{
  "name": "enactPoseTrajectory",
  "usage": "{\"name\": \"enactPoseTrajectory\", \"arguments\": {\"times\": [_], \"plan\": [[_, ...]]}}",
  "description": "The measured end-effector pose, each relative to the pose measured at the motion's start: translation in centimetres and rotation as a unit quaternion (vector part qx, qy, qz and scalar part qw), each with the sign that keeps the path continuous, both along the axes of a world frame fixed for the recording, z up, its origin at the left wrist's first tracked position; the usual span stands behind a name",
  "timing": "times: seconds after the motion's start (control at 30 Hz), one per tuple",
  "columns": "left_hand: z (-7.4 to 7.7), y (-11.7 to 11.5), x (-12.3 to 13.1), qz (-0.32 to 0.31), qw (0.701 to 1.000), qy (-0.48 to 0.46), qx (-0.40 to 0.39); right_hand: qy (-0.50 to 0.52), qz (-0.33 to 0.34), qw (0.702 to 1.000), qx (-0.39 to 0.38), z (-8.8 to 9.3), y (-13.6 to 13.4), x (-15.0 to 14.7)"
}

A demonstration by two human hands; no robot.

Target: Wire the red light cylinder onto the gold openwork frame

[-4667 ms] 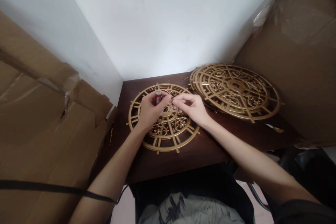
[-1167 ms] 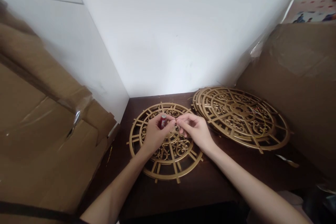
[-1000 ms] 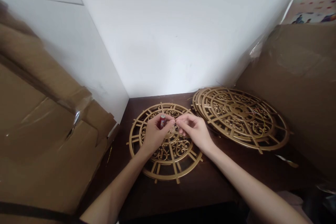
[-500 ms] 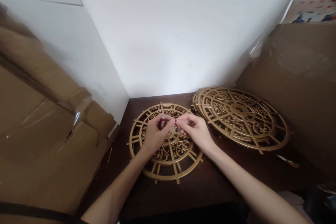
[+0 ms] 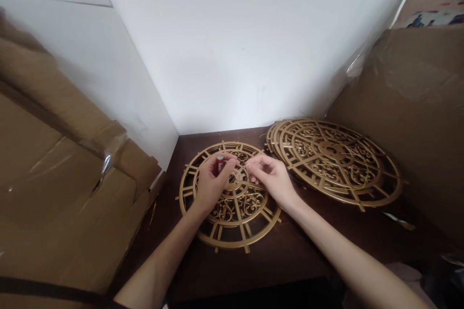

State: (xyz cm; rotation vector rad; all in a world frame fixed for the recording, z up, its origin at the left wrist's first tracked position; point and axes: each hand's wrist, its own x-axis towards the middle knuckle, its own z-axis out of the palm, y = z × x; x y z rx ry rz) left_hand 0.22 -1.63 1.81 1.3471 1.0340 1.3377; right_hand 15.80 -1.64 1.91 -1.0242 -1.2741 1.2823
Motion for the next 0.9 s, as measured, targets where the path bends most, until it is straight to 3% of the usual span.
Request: {"name": "enactPoseTrajectory", "arguments": {"times": [0.13, 0.3, 0.6, 0.9], "plan": [[0.07, 0.04, -0.13, -0.072, 0.992, -0.099, -0.012, 0.003, -0.009, 1.0, -0.005, 0.02, 0.09, 0.01], [-0.12, 0.14, -0.07, -0.104, 0.986, -0.123, -0.027, 0.013, -0.016, 1.0, 0.0, -0.15, 0.27, 0.05], [-0.1, -0.11, 0.51, -0.129, 0.991, -0.02, -0.022, 0.055, -0.024, 0.998, 0.025, -0.13, 0.2, 0.05], [-0.39, -0.32, 0.84, -0.167, 0.986, 0.017, 0.011, 0.049, -0.001, 0.998, 0.049, -0.14, -0.06, -0.07]]}}
